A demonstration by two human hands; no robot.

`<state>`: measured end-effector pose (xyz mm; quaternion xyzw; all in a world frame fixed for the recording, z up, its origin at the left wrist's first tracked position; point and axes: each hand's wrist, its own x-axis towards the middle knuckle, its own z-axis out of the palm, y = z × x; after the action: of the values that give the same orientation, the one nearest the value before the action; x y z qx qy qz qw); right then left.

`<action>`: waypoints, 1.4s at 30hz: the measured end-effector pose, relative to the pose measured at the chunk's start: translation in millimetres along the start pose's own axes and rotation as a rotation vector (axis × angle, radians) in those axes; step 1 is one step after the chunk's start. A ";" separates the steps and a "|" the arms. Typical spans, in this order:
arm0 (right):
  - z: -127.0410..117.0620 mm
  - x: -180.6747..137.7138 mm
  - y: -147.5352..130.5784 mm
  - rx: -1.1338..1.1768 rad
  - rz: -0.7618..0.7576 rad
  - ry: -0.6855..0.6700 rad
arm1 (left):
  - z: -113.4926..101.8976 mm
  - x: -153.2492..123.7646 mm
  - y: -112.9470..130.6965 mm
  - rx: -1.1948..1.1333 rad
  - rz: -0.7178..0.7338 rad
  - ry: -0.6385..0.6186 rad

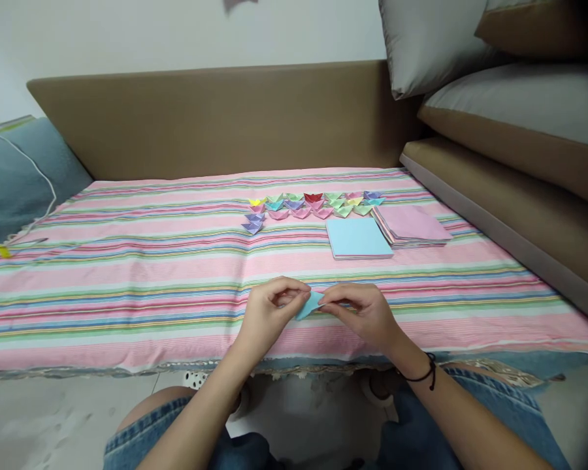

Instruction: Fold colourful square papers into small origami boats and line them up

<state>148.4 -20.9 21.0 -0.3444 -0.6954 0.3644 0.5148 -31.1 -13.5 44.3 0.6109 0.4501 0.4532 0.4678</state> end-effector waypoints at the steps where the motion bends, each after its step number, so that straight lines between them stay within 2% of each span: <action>1: 1.2 -0.4 1.0 0.043 0.026 0.005 | 0.3 -0.3 -0.2 -0.034 -0.030 -0.001; 5: 6.5 -2.9 3.7 0.242 0.185 0.074 | 1.7 -0.7 0.5 -0.141 -0.101 0.025; 8: 10.2 -4.3 2.7 0.302 0.267 0.145 | 2.8 -0.4 0.0 -0.179 -0.109 0.036; 17: 11.7 -5.6 0.2 0.317 0.342 0.196 | 6.2 0.8 -2.4 -0.218 -0.135 -0.031; 22: 9.8 -5.3 0.4 0.292 0.369 0.214 | 7.3 -0.1 -1.9 -0.124 -0.108 -0.051; 28: 11.0 -4.6 -1.7 0.265 0.361 0.217 | 7.4 0.4 -8.1 -0.044 0.027 -0.024; 32: 11.4 -4.7 -3.0 0.324 0.382 0.217 | 8.1 0.4 -7.3 -0.063 0.016 0.000; 37: 13.5 -4.2 -2.6 0.409 0.492 0.241 | 11.7 -1.3 -5.3 -0.060 0.013 0.087; 42: 17.7 -2.5 -1.0 0.378 0.535 0.282 | 15.2 -2.0 -5.5 -0.056 0.016 0.154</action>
<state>131.8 -26.2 17.1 -0.4598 -0.4228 0.5575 0.5468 -17.4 -17.1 36.3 0.5644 0.4670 0.5151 0.4450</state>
